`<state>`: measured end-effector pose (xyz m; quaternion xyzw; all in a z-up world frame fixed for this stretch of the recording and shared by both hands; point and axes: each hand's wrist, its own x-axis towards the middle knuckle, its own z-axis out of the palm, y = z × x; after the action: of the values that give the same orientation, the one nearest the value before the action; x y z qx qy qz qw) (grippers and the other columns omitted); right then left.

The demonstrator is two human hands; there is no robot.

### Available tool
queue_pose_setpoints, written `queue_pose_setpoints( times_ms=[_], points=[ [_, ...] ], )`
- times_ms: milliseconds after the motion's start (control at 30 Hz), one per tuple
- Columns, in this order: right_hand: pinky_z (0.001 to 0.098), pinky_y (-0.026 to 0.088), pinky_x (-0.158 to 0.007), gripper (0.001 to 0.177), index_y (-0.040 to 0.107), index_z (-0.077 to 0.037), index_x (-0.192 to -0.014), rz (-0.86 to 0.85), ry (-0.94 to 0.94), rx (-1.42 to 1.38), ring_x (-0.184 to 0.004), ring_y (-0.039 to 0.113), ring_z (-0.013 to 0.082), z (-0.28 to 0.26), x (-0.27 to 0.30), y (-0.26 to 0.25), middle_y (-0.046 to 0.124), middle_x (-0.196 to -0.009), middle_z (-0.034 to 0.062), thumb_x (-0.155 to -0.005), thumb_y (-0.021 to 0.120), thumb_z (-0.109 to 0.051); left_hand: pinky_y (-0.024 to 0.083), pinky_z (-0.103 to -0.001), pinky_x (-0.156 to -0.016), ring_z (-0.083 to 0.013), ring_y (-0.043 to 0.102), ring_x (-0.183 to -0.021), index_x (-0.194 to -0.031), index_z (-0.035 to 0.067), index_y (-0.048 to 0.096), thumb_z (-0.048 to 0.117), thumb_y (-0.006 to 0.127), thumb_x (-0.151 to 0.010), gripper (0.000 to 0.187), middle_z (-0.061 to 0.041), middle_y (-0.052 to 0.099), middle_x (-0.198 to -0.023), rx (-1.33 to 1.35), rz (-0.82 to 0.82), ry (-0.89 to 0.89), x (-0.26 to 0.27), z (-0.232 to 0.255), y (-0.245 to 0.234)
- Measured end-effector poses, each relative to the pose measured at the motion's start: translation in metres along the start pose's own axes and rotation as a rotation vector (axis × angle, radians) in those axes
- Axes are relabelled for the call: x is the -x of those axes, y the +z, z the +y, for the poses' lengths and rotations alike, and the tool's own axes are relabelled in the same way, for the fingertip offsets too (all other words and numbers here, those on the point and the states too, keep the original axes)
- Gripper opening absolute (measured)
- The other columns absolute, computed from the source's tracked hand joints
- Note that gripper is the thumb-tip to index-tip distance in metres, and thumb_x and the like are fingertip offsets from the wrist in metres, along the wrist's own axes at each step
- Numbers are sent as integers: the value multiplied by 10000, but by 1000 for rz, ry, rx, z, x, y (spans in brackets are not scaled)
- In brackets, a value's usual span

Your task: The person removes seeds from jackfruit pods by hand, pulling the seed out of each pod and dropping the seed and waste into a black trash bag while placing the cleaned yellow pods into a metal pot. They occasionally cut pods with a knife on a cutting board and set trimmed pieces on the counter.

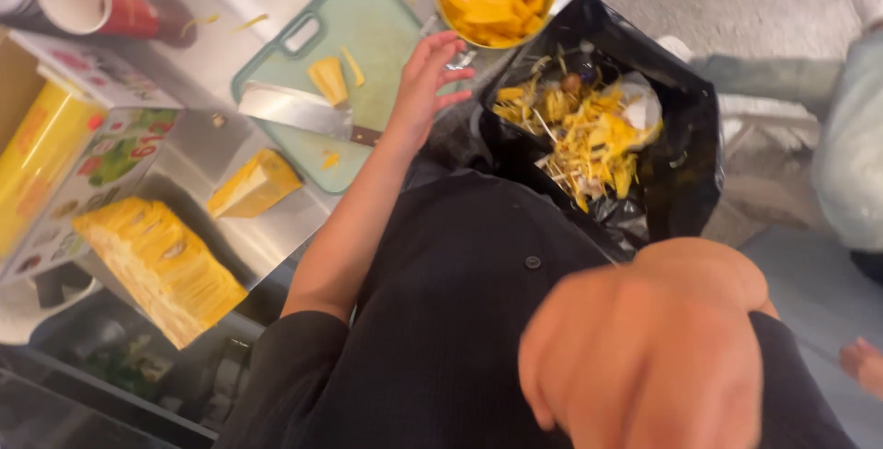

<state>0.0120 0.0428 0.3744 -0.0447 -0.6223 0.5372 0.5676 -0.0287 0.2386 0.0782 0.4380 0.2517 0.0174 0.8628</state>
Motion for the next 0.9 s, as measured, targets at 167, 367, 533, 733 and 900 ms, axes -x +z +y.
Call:
queue_pose_setpoints(
  times_ms=[167,367,533,733,900],
  points=[
    [516,562,-813,374,523,-85,-703,-226,47,-51,-811,661,398,13,-18,-22,617,-830,148,-1057,511,-206,607,-408,-861,-233,676,-1090,-1360,116,542,348,571,-1027,406,-64,606,-1344,17,55,64,2,14,-35],
    [376,568,-861,385,653,-29,-964,83,136,27,-912,691,276,33,-38,-46,676,-1039,109,-1152,503,-330,622,-398,-855,-231,694,-1082,-1367,121,536,430,510,-1040,451,-63,603,-1376,56,173,154,25,43,-78],
    [330,545,-753,638,682,58,-980,707,496,246,-754,662,236,100,-5,-90,710,-851,117,-1125,576,-554,612,-377,-832,-220,710,-1033,-1374,97,551,489,465,-1053,513,-85,634,-1368,105,377,267,61,59,-125],
    [264,508,-711,192,691,-17,-1143,769,857,510,-817,607,102,233,74,-151,669,-907,35,-1078,641,-191,604,-328,-780,-173,710,-949,-1326,97,588,508,444,-1062,509,-81,680,-1261,42,570,346,101,50,-163],
    [327,550,-762,352,639,-121,-1270,620,968,977,-825,672,215,283,88,-169,681,-1152,93,-934,743,-107,551,-269,-696,-117,674,-814,-1269,96,619,456,470,-1075,435,-57,715,-1150,-155,608,357,117,25,-167]
  ],
)
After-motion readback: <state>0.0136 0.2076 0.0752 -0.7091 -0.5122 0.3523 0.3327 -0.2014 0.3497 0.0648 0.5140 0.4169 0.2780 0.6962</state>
